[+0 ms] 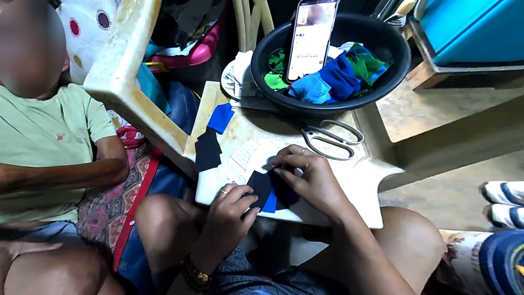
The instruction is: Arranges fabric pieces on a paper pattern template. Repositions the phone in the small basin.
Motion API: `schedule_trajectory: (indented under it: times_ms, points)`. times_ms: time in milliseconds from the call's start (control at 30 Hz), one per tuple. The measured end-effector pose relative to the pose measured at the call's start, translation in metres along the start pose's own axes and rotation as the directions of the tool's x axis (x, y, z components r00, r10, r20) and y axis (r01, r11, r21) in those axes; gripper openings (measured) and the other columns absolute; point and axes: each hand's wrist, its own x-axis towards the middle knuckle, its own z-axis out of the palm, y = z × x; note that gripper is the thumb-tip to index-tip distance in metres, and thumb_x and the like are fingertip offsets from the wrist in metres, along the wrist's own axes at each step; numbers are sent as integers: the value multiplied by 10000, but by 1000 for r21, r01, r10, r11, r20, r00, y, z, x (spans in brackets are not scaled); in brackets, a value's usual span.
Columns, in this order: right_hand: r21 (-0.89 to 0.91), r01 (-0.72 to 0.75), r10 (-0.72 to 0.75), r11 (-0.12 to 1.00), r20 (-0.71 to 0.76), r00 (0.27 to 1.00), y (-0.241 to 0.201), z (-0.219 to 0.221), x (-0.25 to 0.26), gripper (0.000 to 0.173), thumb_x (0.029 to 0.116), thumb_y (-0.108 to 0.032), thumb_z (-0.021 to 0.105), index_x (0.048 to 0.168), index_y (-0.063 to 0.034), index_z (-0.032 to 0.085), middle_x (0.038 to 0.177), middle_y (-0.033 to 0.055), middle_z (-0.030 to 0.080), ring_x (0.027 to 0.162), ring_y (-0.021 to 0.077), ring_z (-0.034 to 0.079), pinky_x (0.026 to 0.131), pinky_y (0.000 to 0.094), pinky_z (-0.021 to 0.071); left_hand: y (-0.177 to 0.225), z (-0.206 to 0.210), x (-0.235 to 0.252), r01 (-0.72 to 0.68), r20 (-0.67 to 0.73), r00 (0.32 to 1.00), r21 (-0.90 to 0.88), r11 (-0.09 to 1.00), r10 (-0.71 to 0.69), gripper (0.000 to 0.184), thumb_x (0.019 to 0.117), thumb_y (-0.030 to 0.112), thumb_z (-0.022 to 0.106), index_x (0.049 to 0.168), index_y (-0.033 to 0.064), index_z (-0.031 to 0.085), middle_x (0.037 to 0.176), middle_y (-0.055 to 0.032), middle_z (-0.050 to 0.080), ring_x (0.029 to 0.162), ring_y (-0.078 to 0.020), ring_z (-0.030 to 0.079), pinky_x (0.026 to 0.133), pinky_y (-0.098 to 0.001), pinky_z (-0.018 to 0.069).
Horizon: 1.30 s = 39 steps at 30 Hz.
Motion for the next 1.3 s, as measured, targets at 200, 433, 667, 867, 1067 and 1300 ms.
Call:
schedule_trajectory:
  times_ms: [200,433,667,867,1067,1300]
  points:
    - [112,131,-152,985,206,967,-11,12,-4,172,839,55,638,957,29,760,1015,159,729,885,193,705,827,296,571,0,0,0,-4,-4,1000,7,1000,4,164,865,175,713,949,62,799,1057,-89,749,991,-225,684,900,-304,539]
    - [64,115,-127,991,238,963,-19,18,-1,267,697,119,749,957,59,760,1018,215,699,827,273,699,766,358,590,-12,-23,27,79,15,997,-182,980,-77,131,843,84,742,923,-12,783,1021,-146,749,945,-215,724,835,-314,591]
    - [45,78,-87,996,272,958,-22,17,-1,298,704,116,763,998,63,758,1054,224,692,806,269,689,746,360,587,-71,-50,128,308,113,944,29,951,-310,178,946,-12,640,1083,-68,738,1200,-220,692,1067,-302,691,954,-407,555]
    - [54,43,-57,998,303,951,-24,15,0,302,723,117,753,1021,69,753,1081,234,683,835,275,683,766,355,578,-99,-50,163,268,427,852,137,954,-301,180,946,22,646,1070,-79,729,1222,-218,682,1177,-316,642,1044,-453,484]
    - [47,38,-51,998,312,949,-25,14,1,294,732,116,750,1022,69,755,1080,231,684,833,274,683,769,355,577,-100,-48,164,195,434,864,177,965,-254,163,956,34,612,972,-65,740,1153,-210,696,1130,-325,648,1007,-464,490]
    - [65,13,-34,998,329,944,-26,13,3,286,744,119,743,1028,81,750,1092,243,679,853,292,681,794,374,574,-105,-48,167,353,350,868,63,934,-352,139,945,17,618,942,-65,730,1095,-193,711,1044,-261,669,944,-417,514]
